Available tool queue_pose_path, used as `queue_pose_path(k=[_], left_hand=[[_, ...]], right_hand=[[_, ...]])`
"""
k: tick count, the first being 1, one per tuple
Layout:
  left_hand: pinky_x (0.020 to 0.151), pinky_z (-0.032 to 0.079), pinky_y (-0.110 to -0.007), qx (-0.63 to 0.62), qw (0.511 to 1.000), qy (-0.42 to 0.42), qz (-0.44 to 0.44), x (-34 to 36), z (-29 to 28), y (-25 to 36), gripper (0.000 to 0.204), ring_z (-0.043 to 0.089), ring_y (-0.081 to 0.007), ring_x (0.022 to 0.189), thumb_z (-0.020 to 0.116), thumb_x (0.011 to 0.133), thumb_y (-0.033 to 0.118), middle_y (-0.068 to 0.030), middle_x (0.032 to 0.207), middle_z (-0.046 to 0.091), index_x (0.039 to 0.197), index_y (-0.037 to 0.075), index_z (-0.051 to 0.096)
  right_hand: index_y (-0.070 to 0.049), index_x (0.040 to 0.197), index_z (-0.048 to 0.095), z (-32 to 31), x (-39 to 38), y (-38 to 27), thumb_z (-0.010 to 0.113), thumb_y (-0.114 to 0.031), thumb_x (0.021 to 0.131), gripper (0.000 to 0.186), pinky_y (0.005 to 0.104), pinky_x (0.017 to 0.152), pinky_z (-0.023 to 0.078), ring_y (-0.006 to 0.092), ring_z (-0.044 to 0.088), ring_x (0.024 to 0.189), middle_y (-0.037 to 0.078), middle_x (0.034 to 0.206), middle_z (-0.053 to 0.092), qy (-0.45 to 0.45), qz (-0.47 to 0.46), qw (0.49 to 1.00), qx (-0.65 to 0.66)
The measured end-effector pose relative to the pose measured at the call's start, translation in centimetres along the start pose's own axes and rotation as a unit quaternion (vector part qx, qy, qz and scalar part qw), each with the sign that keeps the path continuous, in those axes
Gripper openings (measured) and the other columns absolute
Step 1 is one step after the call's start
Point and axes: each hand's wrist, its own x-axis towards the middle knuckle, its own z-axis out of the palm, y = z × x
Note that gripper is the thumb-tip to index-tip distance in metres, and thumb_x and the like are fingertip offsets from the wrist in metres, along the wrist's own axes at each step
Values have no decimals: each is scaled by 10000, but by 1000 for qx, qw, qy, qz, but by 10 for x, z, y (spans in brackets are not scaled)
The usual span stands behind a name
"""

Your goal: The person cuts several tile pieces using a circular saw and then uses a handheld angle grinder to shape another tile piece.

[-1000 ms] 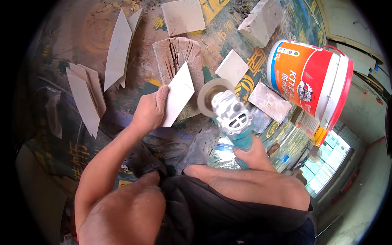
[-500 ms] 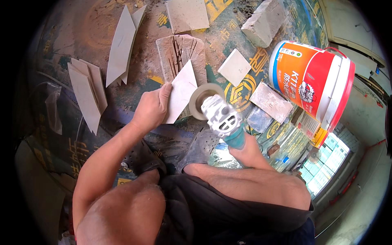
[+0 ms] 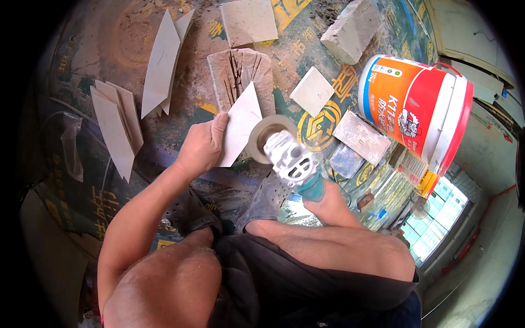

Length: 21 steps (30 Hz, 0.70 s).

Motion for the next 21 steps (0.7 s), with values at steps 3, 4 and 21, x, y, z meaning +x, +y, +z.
queue_pose_path(k=[3, 4, 21], left_hand=[[793, 476, -521, -2, 1000, 2, -13, -1, 0, 0, 668, 572, -541, 906, 301, 1095, 465, -347, 878, 616, 929, -72, 663], [794, 475, -518, -2, 1000, 4, -17, -1, 0, 0, 677, 573, -541, 904, 298, 1094, 474, -347, 871, 616, 926, -71, 662], [796, 471, -490, -85, 995, -24, -49, 1, 2, -8, 781, 602, -494, 830, 267, 1071, 576, -320, 812, 627, 878, -73, 656]], right_hand=[[12, 1052, 666, -5, 2, -6, 749, -132, 743, 351, 357, 767, 531, 184, 677, 809, 121, 869, 718, 26, 26, 999, 26], [12, 1044, 669, -7, 1, -9, 744, -122, 754, 329, 345, 760, 522, 155, 653, 808, 101, 867, 707, 34, 31, 998, 32], [-21, 1116, 660, 13, -2, 3, 816, -168, 672, 493, 430, 780, 554, 430, 696, 934, 240, 937, 710, -47, -61, 994, -82]])
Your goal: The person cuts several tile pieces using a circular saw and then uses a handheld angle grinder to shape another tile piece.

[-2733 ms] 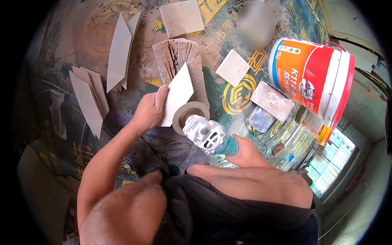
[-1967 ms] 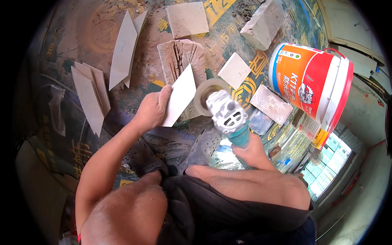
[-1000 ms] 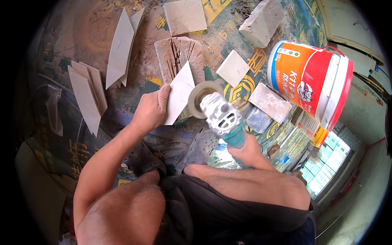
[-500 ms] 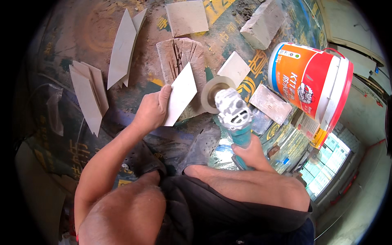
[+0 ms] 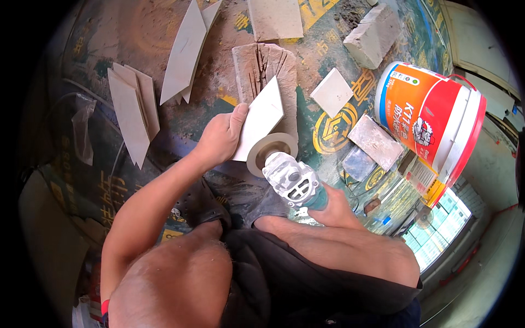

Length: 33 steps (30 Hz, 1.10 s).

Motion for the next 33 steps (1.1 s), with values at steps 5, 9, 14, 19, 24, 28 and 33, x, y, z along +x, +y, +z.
queue_pose_path(k=[5, 9, 14, 19, 24, 28, 33], left_hand=[[782, 473, -491, -3, 1000, -4, 8, 1, -1, -2, 786, 598, -499, 808, 273, 1071, 575, -320, 786, 617, 850, -79, 650], [782, 475, -486, 0, 1000, -6, 1, 3, 1, -2, 792, 607, -491, 806, 277, 1068, 579, -319, 776, 615, 845, -82, 651], [802, 479, -471, 8, 1000, -9, -11, 1, -3, 0, 795, 628, -464, 819, 275, 1066, 588, -309, 801, 635, 883, -80, 664], [801, 481, -461, 10, 999, -27, -18, 2, -5, 4, 798, 637, -428, 795, 262, 1068, 590, -277, 796, 653, 901, -79, 665], [785, 484, -442, -3, 999, -40, -23, 4, -8, 1, 807, 622, -373, 744, 265, 1069, 593, -248, 761, 637, 871, -88, 648], [789, 483, -427, -34, 999, -32, -15, 4, -4, -4, 791, 608, -330, 738, 278, 1073, 582, -231, 757, 632, 882, -92, 645], [810, 480, -420, -29, 997, -64, -41, 7, -8, -7, 779, 609, -323, 768, 284, 1075, 575, -231, 782, 637, 915, -94, 648]], right_hand=[[-19, 1082, 659, 5, 3, 1, 816, -179, 669, 469, 446, 771, 553, 438, 688, 923, 244, 926, 707, 15, -2, 999, 33], [-15, 1091, 656, 6, 2, 4, 814, -182, 666, 483, 453, 773, 551, 443, 682, 929, 248, 920, 704, 1, 2, 1000, 27], [-3, 1125, 650, 0, 3, 0, 812, -179, 661, 522, 451, 787, 548, 443, 676, 953, 259, 944, 700, -7, -7, 1000, -6], [12, 1127, 645, -6, 8, -7, 783, -170, 689, 494, 407, 809, 543, 375, 718, 929, 238, 941, 712, 15, 24, 996, 83], [12, 1109, 647, -4, 13, 5, 772, -169, 700, 464, 385, 806, 538, 322, 727, 893, 215, 918, 715, 16, 12, 988, 152], [-4, 1106, 658, 3, 8, 1, 791, -168, 702, 456, 399, 792, 543, 338, 732, 916, 231, 925, 722, -17, -8, 999, 38], [-13, 1095, 667, -3, 15, 2, 792, -168, 716, 428, 402, 767, 549, 353, 736, 883, 188, 915, 741, 22, 3, 994, 104]])
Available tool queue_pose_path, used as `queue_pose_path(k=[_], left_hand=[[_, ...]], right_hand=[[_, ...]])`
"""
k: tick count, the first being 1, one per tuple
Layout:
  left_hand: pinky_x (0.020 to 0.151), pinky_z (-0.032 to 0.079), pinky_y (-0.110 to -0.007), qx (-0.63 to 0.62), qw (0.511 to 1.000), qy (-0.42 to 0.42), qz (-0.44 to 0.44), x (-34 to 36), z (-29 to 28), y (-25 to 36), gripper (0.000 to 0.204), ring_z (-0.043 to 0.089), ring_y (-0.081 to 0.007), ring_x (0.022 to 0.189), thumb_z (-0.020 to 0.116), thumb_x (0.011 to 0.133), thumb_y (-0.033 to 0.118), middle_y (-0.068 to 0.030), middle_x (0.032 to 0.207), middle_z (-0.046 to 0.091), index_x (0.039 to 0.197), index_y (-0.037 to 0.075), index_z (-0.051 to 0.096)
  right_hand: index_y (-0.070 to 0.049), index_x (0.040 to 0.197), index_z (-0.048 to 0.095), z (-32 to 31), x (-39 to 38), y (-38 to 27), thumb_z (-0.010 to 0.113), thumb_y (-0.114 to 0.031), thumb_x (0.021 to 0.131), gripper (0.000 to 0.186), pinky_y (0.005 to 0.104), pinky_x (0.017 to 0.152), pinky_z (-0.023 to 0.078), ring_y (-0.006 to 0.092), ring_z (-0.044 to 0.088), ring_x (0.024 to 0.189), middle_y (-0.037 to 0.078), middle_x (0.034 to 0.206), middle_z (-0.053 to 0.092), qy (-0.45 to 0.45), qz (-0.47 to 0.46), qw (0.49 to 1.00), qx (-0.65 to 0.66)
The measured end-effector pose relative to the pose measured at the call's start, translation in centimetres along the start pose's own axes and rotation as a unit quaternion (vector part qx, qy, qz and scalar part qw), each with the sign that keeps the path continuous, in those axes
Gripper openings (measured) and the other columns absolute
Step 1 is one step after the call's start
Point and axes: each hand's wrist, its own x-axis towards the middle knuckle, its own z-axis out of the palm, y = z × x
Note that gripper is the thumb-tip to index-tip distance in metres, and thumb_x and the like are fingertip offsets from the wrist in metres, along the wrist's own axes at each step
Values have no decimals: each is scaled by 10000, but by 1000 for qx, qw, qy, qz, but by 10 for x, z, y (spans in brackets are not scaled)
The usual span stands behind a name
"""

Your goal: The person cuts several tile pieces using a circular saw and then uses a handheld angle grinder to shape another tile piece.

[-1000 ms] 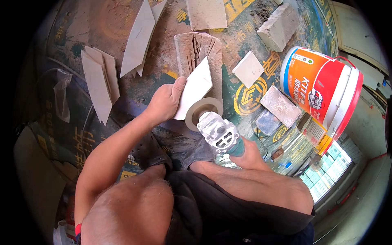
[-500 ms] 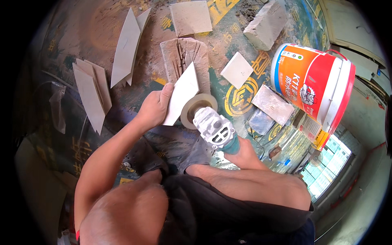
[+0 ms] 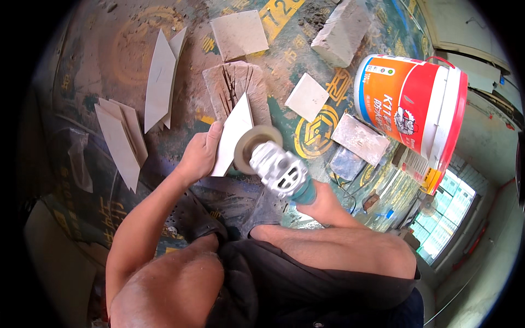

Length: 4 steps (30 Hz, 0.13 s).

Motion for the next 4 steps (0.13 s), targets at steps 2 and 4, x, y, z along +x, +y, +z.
queue_pose_path(k=[2, 4], left_hand=[[818, 480, -420, -6, 1000, 3, 7, 2, 2, -1, 777, 615, -325, 779, 290, 1072, 579, -231, 789, 641, 921, -93, 650], [855, 488, -404, -3, 999, 41, 16, 3, 6, -12, 775, 650, -334, 827, 321, 1054, 611, -206, 818, 674, 973, -75, 675]], right_hand=[[-17, 1095, 673, -8, 2, 10, 786, -167, 724, 416, 393, 768, 554, 352, 739, 882, 159, 931, 757, 23, 5, 999, 34], [-36, 1149, 687, -20, 4, -8, 746, -142, 770, 397, 377, 815, 555, 320, 745, 944, 148, 992, 766, 26, 83, 995, 53]])
